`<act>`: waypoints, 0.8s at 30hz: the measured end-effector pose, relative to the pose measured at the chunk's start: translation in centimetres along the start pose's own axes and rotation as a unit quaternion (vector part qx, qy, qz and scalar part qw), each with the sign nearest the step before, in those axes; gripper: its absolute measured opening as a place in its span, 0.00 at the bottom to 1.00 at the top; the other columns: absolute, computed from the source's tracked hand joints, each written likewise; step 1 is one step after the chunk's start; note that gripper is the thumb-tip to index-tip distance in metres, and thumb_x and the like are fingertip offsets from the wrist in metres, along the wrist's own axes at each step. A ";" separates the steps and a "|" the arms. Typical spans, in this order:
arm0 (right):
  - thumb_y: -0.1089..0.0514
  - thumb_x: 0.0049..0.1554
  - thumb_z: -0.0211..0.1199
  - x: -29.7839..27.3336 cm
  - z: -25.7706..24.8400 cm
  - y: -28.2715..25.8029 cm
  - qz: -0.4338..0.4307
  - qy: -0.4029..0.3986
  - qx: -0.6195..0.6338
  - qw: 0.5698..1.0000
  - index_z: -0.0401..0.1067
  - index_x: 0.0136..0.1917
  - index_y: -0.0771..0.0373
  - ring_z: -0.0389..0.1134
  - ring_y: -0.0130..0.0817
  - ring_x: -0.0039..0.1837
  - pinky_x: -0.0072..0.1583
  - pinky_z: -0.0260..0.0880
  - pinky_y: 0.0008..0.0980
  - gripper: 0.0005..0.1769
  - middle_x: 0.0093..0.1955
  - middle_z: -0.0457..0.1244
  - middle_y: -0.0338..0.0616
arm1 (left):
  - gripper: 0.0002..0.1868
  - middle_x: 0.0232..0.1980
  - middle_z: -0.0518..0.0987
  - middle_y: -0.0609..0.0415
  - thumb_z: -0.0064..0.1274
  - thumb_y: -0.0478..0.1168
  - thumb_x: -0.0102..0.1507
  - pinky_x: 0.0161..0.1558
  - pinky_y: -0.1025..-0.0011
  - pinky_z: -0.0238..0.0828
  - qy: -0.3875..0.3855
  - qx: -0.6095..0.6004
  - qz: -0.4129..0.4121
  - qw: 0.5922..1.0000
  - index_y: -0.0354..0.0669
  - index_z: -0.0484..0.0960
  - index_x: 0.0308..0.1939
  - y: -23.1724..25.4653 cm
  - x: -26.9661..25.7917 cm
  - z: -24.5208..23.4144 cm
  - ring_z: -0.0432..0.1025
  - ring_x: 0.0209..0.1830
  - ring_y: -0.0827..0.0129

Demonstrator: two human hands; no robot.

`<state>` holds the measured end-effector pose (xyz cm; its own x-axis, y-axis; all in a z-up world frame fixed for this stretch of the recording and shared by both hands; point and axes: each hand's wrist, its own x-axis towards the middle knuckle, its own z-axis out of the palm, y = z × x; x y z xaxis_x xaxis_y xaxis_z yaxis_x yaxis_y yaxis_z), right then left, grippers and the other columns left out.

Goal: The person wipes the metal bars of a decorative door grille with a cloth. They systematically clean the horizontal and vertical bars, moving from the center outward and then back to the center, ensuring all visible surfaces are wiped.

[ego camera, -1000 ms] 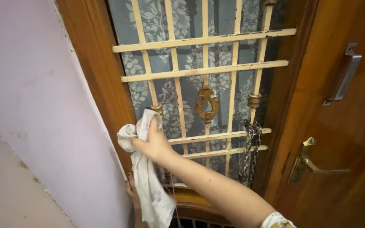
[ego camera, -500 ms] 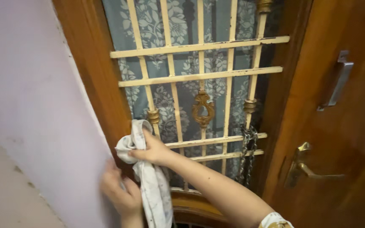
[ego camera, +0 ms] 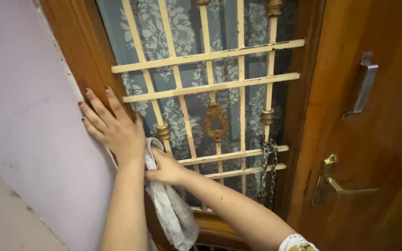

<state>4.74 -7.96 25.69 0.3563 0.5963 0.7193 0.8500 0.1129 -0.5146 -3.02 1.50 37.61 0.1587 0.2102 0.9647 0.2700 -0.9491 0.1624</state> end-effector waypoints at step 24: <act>0.36 0.59 0.60 16.0 -13.1 -13.3 -0.286 0.113 -0.571 0.761 0.73 0.68 0.55 0.38 0.72 0.79 0.66 0.57 0.69 0.31 0.65 0.63 0.48 | 0.37 0.84 0.44 0.31 0.61 0.46 0.64 0.75 0.38 0.50 0.012 0.000 0.037 0.999 0.65 0.68 0.78 -0.5 -0.8 0.7 0.42 0.83 0.31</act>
<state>4.22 -10.34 50.23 -0.2498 0.5435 0.8014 0.6283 -0.5388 0.5612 -2.63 1.95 36.57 0.1550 0.1327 0.9790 0.2573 -0.9622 0.0897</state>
